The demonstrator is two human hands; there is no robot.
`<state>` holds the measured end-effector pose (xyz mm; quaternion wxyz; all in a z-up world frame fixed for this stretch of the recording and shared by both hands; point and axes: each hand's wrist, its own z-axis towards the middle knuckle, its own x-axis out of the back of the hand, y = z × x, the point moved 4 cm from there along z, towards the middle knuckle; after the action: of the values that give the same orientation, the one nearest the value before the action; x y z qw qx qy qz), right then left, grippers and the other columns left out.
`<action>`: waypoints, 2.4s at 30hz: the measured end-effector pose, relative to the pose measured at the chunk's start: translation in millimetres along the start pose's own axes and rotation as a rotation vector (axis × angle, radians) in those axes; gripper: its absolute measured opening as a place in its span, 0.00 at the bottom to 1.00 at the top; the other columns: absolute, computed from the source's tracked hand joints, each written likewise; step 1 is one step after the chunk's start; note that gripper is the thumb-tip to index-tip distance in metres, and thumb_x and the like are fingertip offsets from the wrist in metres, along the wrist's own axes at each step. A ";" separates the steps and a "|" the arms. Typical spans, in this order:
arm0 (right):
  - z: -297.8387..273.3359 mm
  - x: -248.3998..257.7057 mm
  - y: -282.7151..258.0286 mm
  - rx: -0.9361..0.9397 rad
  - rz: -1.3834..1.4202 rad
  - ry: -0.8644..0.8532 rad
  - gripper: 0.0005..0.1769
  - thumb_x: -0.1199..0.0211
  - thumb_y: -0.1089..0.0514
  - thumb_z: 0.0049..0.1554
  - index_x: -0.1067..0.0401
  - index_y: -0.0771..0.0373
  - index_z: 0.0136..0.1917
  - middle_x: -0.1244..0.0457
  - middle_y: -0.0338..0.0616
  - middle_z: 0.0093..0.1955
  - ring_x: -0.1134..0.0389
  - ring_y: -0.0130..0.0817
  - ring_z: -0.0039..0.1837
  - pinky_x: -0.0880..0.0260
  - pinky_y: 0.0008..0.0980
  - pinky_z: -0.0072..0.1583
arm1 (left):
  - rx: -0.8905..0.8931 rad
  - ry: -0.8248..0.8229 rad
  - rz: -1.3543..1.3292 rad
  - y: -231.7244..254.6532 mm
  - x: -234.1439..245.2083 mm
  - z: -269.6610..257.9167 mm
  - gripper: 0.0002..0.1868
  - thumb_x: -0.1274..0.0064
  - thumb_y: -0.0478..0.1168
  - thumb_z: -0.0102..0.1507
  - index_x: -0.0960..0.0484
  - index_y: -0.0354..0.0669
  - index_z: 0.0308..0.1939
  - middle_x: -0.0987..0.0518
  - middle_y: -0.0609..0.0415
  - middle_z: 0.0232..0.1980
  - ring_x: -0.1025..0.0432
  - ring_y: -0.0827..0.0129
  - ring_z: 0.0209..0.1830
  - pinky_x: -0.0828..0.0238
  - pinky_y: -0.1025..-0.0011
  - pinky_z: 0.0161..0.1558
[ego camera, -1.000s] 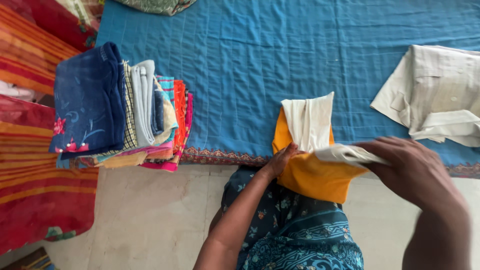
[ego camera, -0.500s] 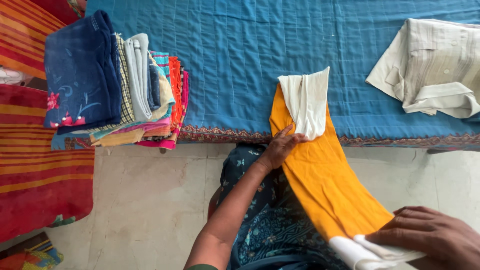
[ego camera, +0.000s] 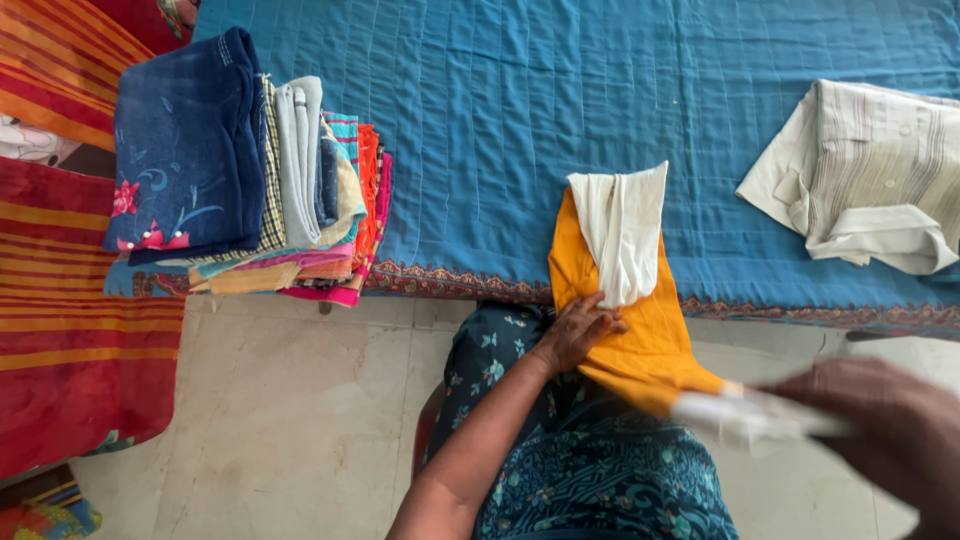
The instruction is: The person folds a dark blue floral garment and places it on a stack. Then, the person unfolds and folds a yellow long-sleeved top with white trim, smoothing it and stacking it on the bed.
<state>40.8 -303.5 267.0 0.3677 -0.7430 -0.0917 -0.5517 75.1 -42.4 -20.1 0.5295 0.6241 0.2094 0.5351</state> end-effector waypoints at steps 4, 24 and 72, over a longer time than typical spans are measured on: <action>82.2 30.3 26.2 -0.343 -0.196 0.042 0.27 0.26 0.46 0.49 0.22 0.47 0.62 0.27 0.40 0.51 0.24 0.38 0.50 0.23 0.38 0.55 | -0.054 -0.027 -0.014 -33.5 -20.2 -1.5 0.36 0.86 0.58 0.77 0.20 0.49 0.63 0.25 0.52 0.70 0.43 0.46 0.80 0.56 0.53 0.80; 314.6 -164.7 158.7 -0.219 -0.247 0.433 0.31 0.35 0.47 0.57 0.31 0.49 0.73 0.39 0.47 0.73 0.46 0.49 0.78 0.49 0.57 0.72 | -0.024 0.245 0.049 -89.5 -47.5 -13.8 0.14 0.60 0.35 0.70 0.21 0.36 0.54 0.20 0.41 0.54 0.26 0.45 0.56 0.28 0.56 0.56; -10.7 -89.4 -97.0 0.338 -0.288 0.583 0.37 0.35 0.64 0.45 0.32 0.42 0.67 0.46 0.47 0.76 0.48 0.53 0.79 0.49 0.56 0.77 | 0.088 0.185 -1.865 166.8 104.8 -57.5 0.33 0.59 0.64 0.67 0.30 0.43 0.65 0.17 0.41 0.53 0.20 0.54 0.48 0.22 0.56 0.49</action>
<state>-53.3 -217.2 232.2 0.4144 -0.4628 -0.1767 -0.7635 8.6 10.9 166.6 0.7016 0.1787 0.6865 -0.0664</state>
